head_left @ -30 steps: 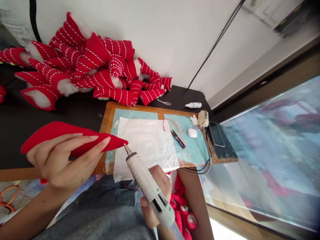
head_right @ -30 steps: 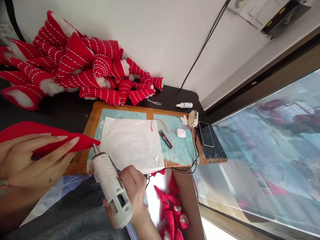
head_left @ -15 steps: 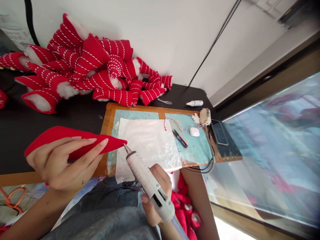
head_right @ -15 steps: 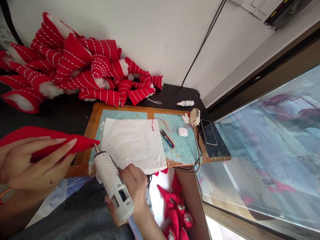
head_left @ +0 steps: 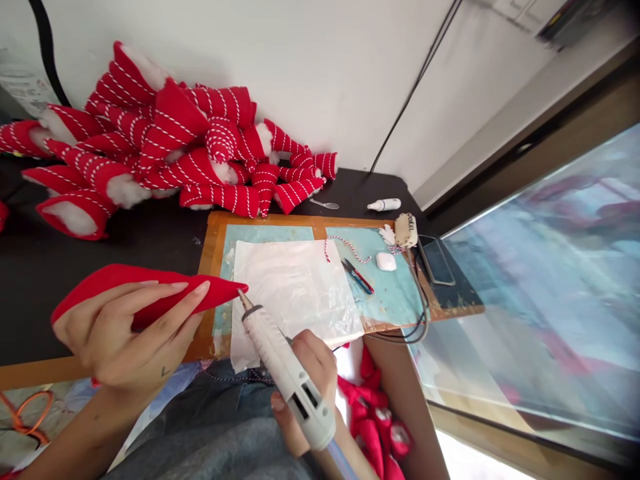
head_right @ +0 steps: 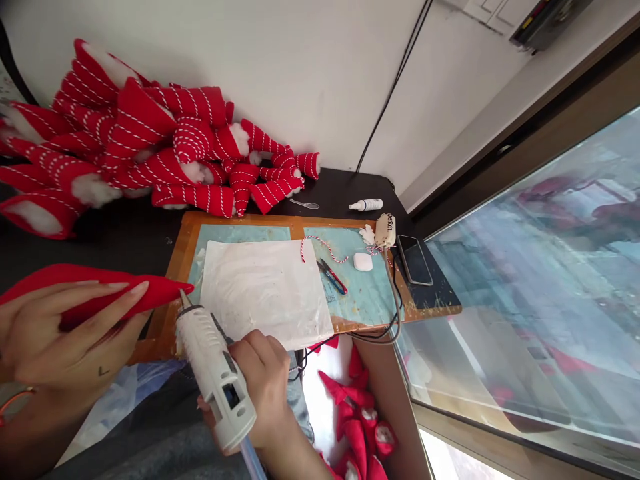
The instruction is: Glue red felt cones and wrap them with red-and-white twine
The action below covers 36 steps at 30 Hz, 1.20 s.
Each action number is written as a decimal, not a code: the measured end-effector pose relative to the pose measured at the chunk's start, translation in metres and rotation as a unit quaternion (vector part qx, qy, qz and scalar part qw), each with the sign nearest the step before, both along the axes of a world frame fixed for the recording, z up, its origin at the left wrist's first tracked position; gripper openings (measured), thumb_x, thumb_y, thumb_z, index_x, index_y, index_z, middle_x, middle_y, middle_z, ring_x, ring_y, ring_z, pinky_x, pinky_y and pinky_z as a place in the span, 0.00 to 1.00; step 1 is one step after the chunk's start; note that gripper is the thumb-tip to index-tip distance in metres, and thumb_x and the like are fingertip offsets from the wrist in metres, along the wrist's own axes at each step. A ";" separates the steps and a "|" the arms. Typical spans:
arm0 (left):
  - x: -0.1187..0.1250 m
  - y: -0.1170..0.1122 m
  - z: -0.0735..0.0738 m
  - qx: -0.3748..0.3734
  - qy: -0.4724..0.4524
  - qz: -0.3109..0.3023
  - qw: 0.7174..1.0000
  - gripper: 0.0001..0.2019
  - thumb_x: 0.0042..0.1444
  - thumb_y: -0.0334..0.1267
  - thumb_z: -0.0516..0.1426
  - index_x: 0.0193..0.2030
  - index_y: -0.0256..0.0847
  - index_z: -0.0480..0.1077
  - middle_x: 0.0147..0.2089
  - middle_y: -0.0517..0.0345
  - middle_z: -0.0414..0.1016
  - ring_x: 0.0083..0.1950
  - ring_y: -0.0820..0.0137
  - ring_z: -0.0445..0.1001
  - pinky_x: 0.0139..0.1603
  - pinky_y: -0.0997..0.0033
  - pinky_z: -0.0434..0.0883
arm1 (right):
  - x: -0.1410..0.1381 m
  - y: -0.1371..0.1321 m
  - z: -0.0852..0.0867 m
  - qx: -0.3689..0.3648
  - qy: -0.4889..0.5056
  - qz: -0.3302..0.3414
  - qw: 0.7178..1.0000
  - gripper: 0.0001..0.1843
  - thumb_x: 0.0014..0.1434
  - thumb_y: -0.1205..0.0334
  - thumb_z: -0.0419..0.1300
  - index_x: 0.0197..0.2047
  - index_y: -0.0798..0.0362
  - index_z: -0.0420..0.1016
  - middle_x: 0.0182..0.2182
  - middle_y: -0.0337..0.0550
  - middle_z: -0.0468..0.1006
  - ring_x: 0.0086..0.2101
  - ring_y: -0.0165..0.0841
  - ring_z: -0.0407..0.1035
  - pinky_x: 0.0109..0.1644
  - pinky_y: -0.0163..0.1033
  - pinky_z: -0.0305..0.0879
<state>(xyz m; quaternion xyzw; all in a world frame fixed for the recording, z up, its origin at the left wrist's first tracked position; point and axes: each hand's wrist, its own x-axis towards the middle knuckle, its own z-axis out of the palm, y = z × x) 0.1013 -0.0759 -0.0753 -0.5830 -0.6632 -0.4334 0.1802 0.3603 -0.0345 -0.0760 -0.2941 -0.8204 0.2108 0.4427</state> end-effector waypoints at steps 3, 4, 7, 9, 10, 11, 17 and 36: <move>0.002 0.004 0.005 0.072 0.151 0.025 0.986 0.39 0.54 0.33 0.71 0.70 0.73 0.73 0.43 0.56 0.88 0.40 0.51 0.83 0.45 0.47 0.75 | 0.001 0.002 0.002 -0.010 0.008 -0.004 1.000 0.26 0.79 0.40 0.41 0.34 0.46 0.61 0.26 0.37 0.64 0.27 0.36 0.62 0.28 0.43 0.54; 0.002 0.005 0.007 0.073 0.170 0.021 0.983 0.42 0.55 0.33 0.71 0.73 0.72 0.70 0.42 0.54 0.88 0.39 0.50 0.83 0.43 0.48 0.76 | 0.001 0.002 0.003 -0.007 0.010 -0.006 1.000 0.25 0.79 0.41 0.42 0.34 0.46 0.61 0.26 0.37 0.64 0.27 0.36 0.62 0.28 0.44 0.53; 0.006 0.008 0.012 0.063 0.170 0.012 0.983 0.43 0.56 0.33 0.71 0.75 0.71 0.67 0.43 0.52 0.87 0.40 0.48 0.83 0.43 0.48 0.75 | 0.002 0.002 0.003 0.012 0.023 -0.015 1.000 0.24 0.78 0.44 0.43 0.33 0.46 0.62 0.26 0.38 0.65 0.27 0.37 0.63 0.28 0.44 0.53; 0.011 0.009 0.013 0.040 0.126 -0.003 0.991 0.43 0.58 0.33 0.71 0.76 0.73 0.66 0.45 0.52 0.86 0.41 0.49 0.83 0.45 0.49 0.74 | 0.002 0.000 0.003 0.012 0.046 -0.015 0.999 0.25 0.77 0.43 0.42 0.34 0.47 0.64 0.26 0.39 0.66 0.27 0.37 0.65 0.28 0.44 0.54; 0.014 0.009 0.014 0.027 0.099 -0.008 0.995 0.41 0.60 0.34 0.70 0.76 0.73 0.66 0.46 0.54 0.86 0.41 0.51 0.83 0.46 0.49 0.74 | 0.002 -0.001 0.002 0.001 0.058 -0.016 0.998 0.26 0.77 0.40 0.42 0.35 0.48 0.66 0.27 0.40 0.67 0.27 0.37 0.66 0.28 0.44 0.55; 0.017 0.009 0.014 0.008 0.070 -0.011 0.997 0.38 0.62 0.35 0.69 0.75 0.73 0.67 0.47 0.55 0.85 0.41 0.52 0.82 0.47 0.50 0.74 | 0.002 -0.002 0.002 -0.016 0.069 -0.016 0.997 0.28 0.76 0.38 0.43 0.36 0.48 0.67 0.28 0.41 0.69 0.28 0.37 0.67 0.28 0.43 0.57; 0.031 0.008 0.017 -0.071 -0.068 -0.050 0.994 0.11 0.68 0.41 0.64 0.55 0.58 0.81 0.48 0.58 0.85 0.46 0.55 0.81 0.51 0.52 0.73 | -0.001 -0.001 0.006 -0.048 0.086 -0.009 0.995 0.29 0.77 0.35 0.42 0.36 0.48 0.67 0.29 0.40 0.66 0.28 0.36 0.65 0.27 0.42 0.54; 0.039 0.008 0.016 -0.156 -0.467 -0.112 0.863 0.13 0.54 0.51 0.71 0.41 0.48 0.88 0.48 0.55 0.89 0.49 0.58 0.84 0.49 0.68 0.79 | -0.015 0.010 0.000 -0.030 0.127 0.037 0.991 0.15 0.64 0.48 0.51 0.34 0.45 0.49 0.26 0.34 0.58 0.23 0.35 0.60 0.26 0.42 0.42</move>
